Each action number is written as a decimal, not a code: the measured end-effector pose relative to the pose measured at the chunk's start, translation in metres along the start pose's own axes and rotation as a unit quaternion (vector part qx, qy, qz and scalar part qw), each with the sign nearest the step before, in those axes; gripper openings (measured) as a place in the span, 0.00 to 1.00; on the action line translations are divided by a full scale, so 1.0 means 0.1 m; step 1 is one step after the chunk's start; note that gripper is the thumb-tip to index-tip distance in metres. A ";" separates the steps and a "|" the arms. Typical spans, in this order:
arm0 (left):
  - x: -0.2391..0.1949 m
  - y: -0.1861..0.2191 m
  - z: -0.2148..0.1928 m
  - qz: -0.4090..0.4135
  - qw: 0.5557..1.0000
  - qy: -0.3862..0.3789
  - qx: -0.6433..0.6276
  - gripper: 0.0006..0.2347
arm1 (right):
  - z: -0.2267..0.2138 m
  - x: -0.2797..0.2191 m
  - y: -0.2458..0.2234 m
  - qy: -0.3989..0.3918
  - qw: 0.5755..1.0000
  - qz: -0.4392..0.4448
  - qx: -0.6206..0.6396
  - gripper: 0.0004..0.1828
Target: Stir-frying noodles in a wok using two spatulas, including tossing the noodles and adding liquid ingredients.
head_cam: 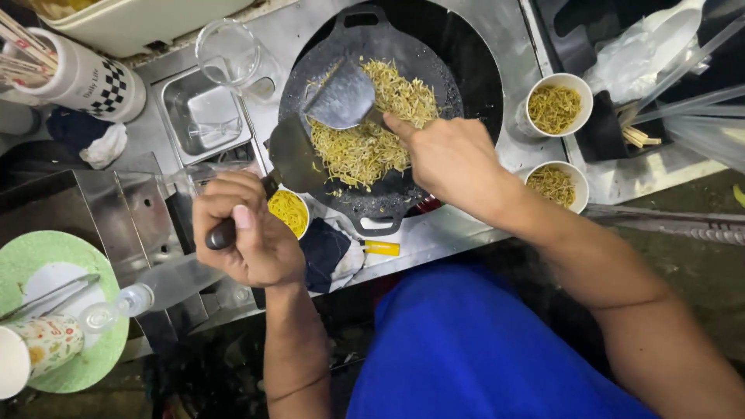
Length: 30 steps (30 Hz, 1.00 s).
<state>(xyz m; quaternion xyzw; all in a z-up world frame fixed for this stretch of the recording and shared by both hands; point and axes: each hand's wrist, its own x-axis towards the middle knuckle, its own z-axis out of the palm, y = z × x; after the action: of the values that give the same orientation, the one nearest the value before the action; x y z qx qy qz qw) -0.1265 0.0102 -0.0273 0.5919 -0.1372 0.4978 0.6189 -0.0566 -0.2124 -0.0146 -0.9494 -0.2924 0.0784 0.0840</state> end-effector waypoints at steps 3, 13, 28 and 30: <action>-0.01 0.00 0.03 -0.013 1.000 0.000 -0.012 0.11 | 0.36 0.09 0.03 -0.012 0.999 0.030 0.000 0.23; -0.09 -0.08 0.04 -0.028 0.999 -0.002 -0.017 0.11 | 0.23 -0.15 0.15 0.003 0.999 0.039 0.020 0.25; -0.06 -0.18 0.02 -0.055 0.998 -0.021 -0.030 0.12 | 0.40 -0.32 0.15 -0.033 0.993 0.102 0.056 0.25; -0.03 -0.17 0.01 -0.057 0.998 -0.024 -0.034 0.12 | 0.35 -0.38 0.13 -0.025 0.992 0.110 0.056 0.24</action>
<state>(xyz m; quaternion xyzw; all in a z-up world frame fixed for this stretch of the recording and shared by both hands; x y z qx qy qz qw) -0.1138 0.0114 -0.0396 0.5891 -0.1354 0.4423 0.6625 -0.0874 -0.2402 -0.0475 -0.9673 -0.1831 0.1276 0.1208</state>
